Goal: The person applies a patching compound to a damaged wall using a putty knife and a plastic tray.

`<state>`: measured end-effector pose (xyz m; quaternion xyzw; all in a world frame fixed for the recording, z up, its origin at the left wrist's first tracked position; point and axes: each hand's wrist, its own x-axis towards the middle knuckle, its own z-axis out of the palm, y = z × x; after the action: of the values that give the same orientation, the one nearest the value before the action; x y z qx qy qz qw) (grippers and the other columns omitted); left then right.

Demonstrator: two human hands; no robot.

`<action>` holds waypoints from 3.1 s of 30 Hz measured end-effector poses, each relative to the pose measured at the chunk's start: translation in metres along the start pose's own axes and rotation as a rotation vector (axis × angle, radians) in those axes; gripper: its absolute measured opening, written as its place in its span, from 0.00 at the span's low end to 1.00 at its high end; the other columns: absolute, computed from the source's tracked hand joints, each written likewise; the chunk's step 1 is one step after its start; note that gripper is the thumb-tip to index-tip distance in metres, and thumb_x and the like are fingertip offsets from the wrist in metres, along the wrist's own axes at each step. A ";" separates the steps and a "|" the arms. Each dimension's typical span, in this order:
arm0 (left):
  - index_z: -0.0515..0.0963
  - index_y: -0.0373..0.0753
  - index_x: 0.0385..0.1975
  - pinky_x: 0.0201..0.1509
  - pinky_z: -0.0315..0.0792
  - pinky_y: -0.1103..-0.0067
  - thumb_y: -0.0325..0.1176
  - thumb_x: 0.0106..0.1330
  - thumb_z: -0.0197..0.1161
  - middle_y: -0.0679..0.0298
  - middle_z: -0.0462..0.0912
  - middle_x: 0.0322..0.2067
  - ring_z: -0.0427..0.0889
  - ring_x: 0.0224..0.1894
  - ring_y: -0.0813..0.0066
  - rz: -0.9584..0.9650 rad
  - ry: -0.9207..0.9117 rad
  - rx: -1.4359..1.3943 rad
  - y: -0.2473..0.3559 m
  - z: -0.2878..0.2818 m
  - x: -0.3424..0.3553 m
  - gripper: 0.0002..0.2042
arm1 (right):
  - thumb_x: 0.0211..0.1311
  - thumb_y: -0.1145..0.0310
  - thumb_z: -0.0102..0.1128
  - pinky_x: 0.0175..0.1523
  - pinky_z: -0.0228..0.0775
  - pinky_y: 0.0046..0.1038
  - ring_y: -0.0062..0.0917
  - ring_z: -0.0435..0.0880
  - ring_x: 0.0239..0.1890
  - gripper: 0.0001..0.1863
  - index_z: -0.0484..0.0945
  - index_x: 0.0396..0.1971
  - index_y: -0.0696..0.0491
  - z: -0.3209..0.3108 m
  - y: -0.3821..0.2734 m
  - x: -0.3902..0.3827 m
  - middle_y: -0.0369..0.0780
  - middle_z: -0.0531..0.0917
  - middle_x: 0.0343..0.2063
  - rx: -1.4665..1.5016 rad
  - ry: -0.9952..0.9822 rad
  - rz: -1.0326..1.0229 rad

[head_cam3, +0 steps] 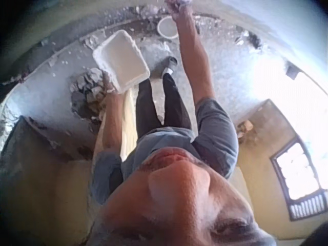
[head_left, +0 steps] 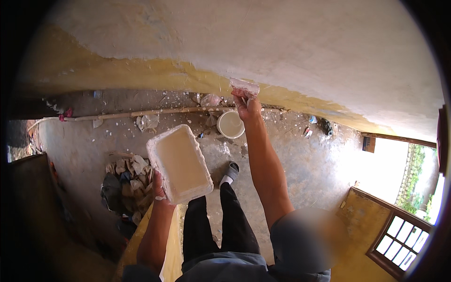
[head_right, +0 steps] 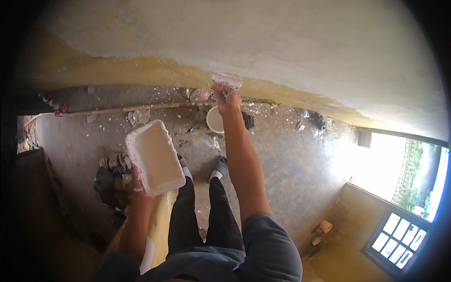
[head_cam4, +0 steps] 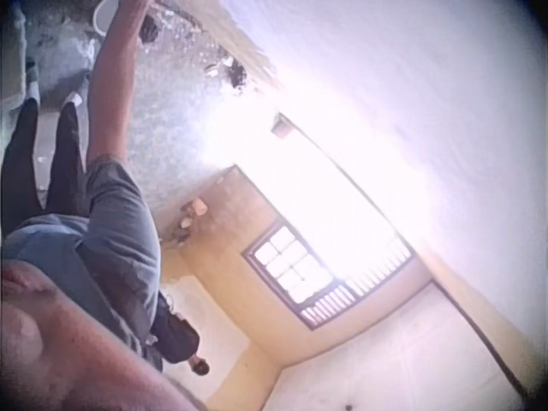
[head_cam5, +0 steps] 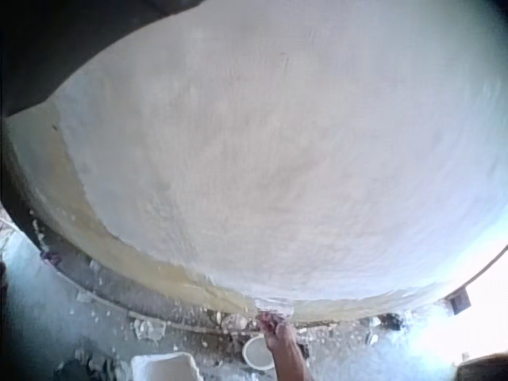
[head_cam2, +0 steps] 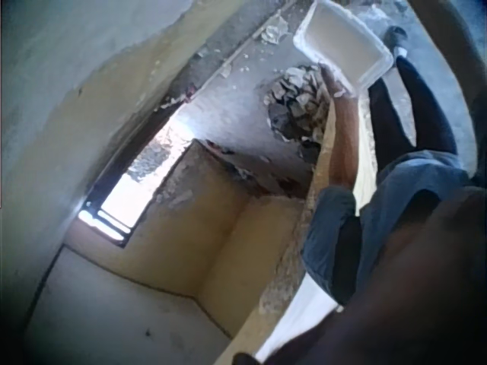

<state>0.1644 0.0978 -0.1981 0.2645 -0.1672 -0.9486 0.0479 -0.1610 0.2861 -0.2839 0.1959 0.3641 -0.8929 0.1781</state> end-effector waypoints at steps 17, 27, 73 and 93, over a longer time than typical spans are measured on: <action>0.61 0.42 0.64 0.62 0.66 0.60 0.57 0.59 0.62 0.59 0.70 0.59 0.70 0.60 0.58 0.010 0.099 0.061 0.035 0.035 -0.020 0.37 | 0.64 0.77 0.51 0.59 0.76 0.35 0.37 0.80 0.48 0.13 0.69 0.42 0.73 0.225 -0.216 -0.180 0.54 0.78 0.40 -0.013 -0.414 -0.505; 0.60 0.42 0.65 0.63 0.66 0.61 0.56 0.59 0.62 0.59 0.68 0.60 0.69 0.61 0.58 0.041 0.119 0.016 0.031 -0.009 -0.010 0.38 | 0.62 0.77 0.49 0.53 0.78 0.37 0.37 0.81 0.42 0.04 0.73 0.33 0.62 0.054 0.039 0.005 0.47 0.79 0.33 0.073 0.170 0.107; 0.63 0.45 0.63 0.62 0.66 0.58 0.58 0.56 0.64 0.62 0.70 0.59 0.70 0.59 0.58 0.072 0.165 -0.082 0.006 0.027 -0.007 0.38 | 0.47 0.70 0.59 0.41 0.71 0.32 0.30 0.76 0.42 0.12 0.81 0.31 0.60 -0.036 -0.327 -0.056 0.44 0.79 0.45 -3.221 -0.807 -1.660; 0.62 0.44 0.64 0.62 0.67 0.59 0.59 0.57 0.63 0.61 0.69 0.60 0.70 0.60 0.58 0.044 0.153 -0.035 0.006 0.044 -0.010 0.38 | 0.48 0.69 0.58 0.49 0.74 0.32 0.28 0.77 0.42 0.10 0.80 0.32 0.55 0.049 -0.255 -0.016 0.38 0.78 0.45 -2.758 -0.662 -2.123</action>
<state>0.1498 0.1071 -0.1560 0.3314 -0.1524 -0.9271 0.0860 -0.2757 0.4251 -0.0962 0.5522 -0.6910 -0.3153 0.3436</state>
